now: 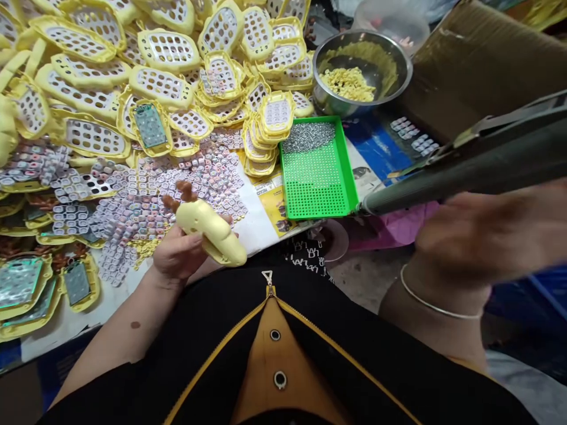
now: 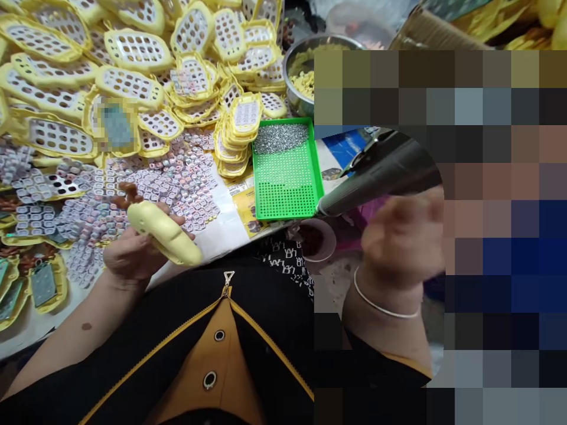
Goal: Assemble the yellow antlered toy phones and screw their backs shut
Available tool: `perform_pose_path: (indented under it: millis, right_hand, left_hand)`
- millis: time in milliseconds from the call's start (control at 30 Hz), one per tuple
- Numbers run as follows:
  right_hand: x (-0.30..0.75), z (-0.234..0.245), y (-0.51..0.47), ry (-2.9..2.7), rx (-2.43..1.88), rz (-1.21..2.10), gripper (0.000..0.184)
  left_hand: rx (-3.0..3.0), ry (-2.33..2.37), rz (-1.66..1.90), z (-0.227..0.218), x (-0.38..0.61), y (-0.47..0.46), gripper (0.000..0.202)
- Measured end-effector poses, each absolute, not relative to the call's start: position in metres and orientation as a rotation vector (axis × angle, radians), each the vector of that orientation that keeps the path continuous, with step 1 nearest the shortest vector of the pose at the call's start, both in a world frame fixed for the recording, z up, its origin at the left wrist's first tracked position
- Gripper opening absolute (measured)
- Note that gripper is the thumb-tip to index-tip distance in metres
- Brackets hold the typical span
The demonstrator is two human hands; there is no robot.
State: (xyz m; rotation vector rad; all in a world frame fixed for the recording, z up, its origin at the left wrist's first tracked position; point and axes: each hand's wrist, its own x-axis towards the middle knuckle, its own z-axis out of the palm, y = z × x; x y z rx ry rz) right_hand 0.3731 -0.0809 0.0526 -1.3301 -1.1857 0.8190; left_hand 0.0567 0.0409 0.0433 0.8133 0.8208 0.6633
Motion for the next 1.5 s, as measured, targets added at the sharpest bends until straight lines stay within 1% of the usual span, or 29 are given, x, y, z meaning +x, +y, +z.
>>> perform_pose_path:
  millis: [67,100,133,200,300,367,400,467,533,567,667,733,867,933,1033,1133,1300,1500]
  right_hand:
    - [0.382,0.047,-0.074,-1.135,-1.263,0.716,0.041]
    - [0.384,0.045,-0.07,-1.122,-1.233,0.669,0.038]
    - [0.386,0.045,-0.067,-1.116,-1.204,0.651,0.044]
    - [0.386,0.045,-0.061,-1.086,-1.151,0.64,0.059]
    - [0.38,0.051,-0.049,-1.002,-1.131,0.697,0.073]
    - [0.374,0.054,-0.041,-0.964,-1.131,0.728,0.078]
    - [0.371,0.055,-0.037,-0.965,-1.128,0.714,0.077]
    - [0.366,0.053,-0.031,-0.991,-1.141,0.568,0.064]
    - [0.364,0.045,-0.026,-1.054,-1.196,0.385,0.051]
    - [0.364,0.04,-0.023,-1.082,-1.218,0.322,0.048]
    - [0.366,0.023,-0.012,-1.105,-1.138,0.31,0.051]
    - [0.367,0.014,-0.005,-1.092,-1.061,0.317,0.051]
    - [0.365,0.007,0.004,-1.114,-0.953,0.294,0.037]
    - [0.365,0.007,0.007,-1.117,-0.925,0.294,0.033]
    - [0.366,0.005,0.011,-1.115,-0.984,0.265,0.038]
    - [0.367,0.001,0.018,-1.092,-0.981,0.251,0.04]
    - [0.369,-0.003,0.026,-1.079,-0.878,0.331,0.035]
    - [0.371,-0.003,0.027,-1.095,-0.836,0.366,0.031]
  left_hand:
    - [0.783,0.824,0.672,0.045,0.064,0.044,0.058]
    - [0.763,0.824,0.663,0.045,0.07,0.046,0.06]
    - [0.739,0.826,0.638,0.044,0.075,0.047,0.061]
    - [0.698,0.839,0.551,0.039,0.088,0.05,0.057]
    - [0.666,0.864,0.422,0.026,0.109,0.053,0.042]
    - [0.646,0.882,0.371,0.016,0.122,0.055,0.035]
    - [0.631,0.894,0.345,0.012,0.128,0.056,0.033]
    - [0.604,0.933,0.32,0.005,0.135,0.059,0.031]
    - [0.589,0.972,0.381,0.003,0.138,0.063,0.031]
    - [0.592,0.987,0.441,0.004,0.138,0.065,0.032]
    - [0.613,0.973,0.579,0.008,0.135,0.067,0.033]
    - [0.605,0.925,0.525,0.01,0.136,0.063,0.033]
    - [0.53,0.886,0.323,0.006,0.143,0.05,0.033]
    - [0.509,0.923,0.278,0.002,0.147,0.047,0.03]
    - [0.492,0.956,0.263,-0.001,0.15,0.049,0.028]
    - [0.489,0.961,0.263,0.001,0.15,0.052,0.031]
    - [0.467,0.965,0.259,0.002,0.149,0.055,0.036]
    - [0.447,0.938,0.249,-0.002,0.148,0.056,0.035]
